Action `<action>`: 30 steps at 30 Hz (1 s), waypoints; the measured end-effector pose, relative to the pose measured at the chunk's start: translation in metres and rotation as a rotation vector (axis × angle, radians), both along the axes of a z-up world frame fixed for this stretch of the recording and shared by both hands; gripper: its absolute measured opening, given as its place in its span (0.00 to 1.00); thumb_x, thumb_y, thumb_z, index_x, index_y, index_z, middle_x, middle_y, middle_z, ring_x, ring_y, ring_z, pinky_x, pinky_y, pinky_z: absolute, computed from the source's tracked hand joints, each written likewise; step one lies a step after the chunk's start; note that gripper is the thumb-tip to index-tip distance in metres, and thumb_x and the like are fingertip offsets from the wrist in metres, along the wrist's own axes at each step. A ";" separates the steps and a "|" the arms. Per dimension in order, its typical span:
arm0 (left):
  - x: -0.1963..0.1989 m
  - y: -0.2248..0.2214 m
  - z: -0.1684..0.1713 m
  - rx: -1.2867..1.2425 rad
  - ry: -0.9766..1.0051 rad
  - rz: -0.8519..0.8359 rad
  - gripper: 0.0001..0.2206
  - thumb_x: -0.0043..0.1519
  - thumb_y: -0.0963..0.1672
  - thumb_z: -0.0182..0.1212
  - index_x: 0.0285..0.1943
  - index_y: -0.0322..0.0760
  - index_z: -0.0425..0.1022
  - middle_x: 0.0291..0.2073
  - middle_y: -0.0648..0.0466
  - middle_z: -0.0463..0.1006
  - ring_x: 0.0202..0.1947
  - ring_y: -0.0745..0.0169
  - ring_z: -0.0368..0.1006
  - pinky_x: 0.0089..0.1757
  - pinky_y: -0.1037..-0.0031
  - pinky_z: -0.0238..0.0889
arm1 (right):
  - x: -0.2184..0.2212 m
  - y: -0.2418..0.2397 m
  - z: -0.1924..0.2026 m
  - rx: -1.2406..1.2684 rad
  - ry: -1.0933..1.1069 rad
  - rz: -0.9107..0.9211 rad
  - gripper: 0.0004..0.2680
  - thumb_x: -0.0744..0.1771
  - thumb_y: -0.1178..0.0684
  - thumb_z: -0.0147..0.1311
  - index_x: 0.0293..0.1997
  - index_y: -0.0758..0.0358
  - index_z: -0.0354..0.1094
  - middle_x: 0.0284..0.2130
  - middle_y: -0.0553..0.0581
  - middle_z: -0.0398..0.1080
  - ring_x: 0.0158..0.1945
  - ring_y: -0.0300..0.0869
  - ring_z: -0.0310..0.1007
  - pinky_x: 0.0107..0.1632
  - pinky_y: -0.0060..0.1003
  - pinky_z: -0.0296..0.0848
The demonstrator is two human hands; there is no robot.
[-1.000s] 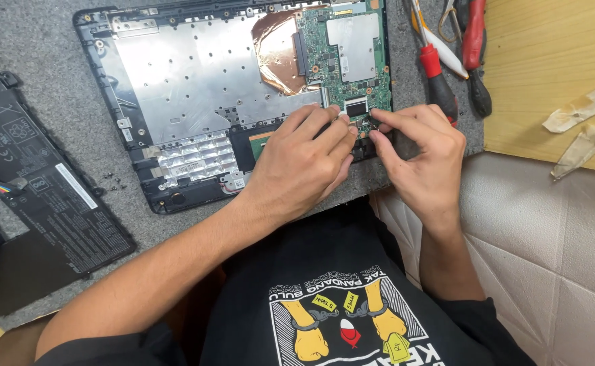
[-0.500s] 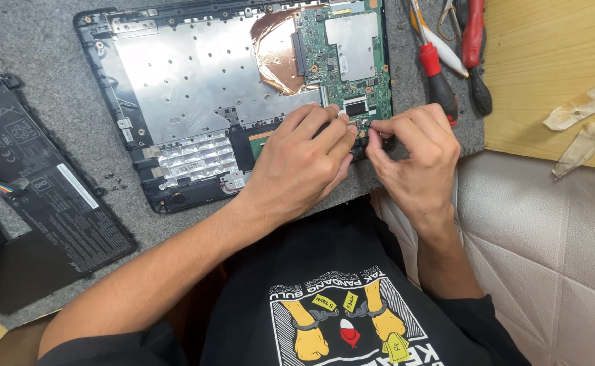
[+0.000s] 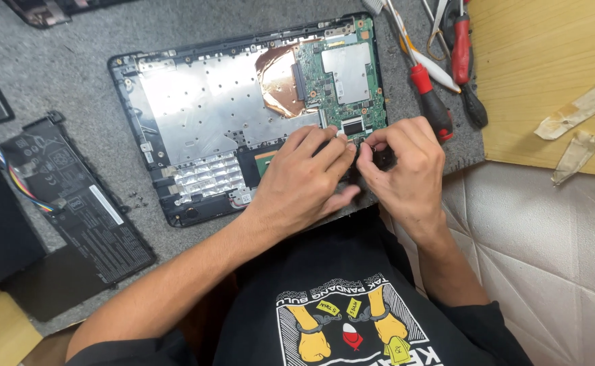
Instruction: Securing a motherboard inside a laptop chassis by connecting ribbon cables and driving screws.
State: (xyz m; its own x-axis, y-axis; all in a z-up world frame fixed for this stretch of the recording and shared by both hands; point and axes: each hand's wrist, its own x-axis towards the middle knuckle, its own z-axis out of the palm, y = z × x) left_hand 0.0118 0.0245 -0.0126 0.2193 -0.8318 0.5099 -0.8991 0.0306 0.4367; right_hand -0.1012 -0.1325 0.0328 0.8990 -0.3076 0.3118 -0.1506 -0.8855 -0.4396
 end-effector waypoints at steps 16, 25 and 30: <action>-0.029 0.002 0.033 0.083 0.525 0.167 0.24 0.54 0.39 0.75 0.60 0.38 0.74 0.47 0.53 0.74 0.59 0.45 0.69 0.59 0.57 0.65 | -0.006 -0.002 -0.001 0.168 -0.213 -0.058 0.05 0.63 0.66 0.62 0.37 0.62 0.76 0.30 0.55 0.76 0.39 0.51 0.77 0.41 0.43 0.77; 0.009 -0.018 0.051 0.403 0.363 0.084 0.18 0.56 0.46 0.70 0.54 0.44 0.74 0.34 0.57 0.73 0.44 0.53 0.69 0.45 0.62 0.60 | -0.009 -0.007 0.004 0.176 -0.067 -0.020 0.04 0.63 0.65 0.61 0.34 0.63 0.75 0.28 0.58 0.73 0.39 0.54 0.74 0.42 0.47 0.75; 0.023 -0.030 0.024 0.219 0.267 0.071 0.19 0.49 0.47 0.78 0.45 0.42 0.75 0.31 0.55 0.63 0.38 0.48 0.65 0.41 0.61 0.60 | -0.010 -0.011 -0.002 0.128 -0.009 0.004 0.03 0.64 0.61 0.62 0.35 0.59 0.76 0.29 0.54 0.73 0.40 0.50 0.74 0.43 0.44 0.76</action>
State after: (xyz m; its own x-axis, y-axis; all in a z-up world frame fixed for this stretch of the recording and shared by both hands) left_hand 0.0345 -0.0057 0.0119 0.3819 -0.8931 0.2376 -0.7486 -0.1482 0.6463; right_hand -0.1113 -0.1438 0.0304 0.8974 -0.3424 0.2783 -0.1430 -0.8224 -0.5506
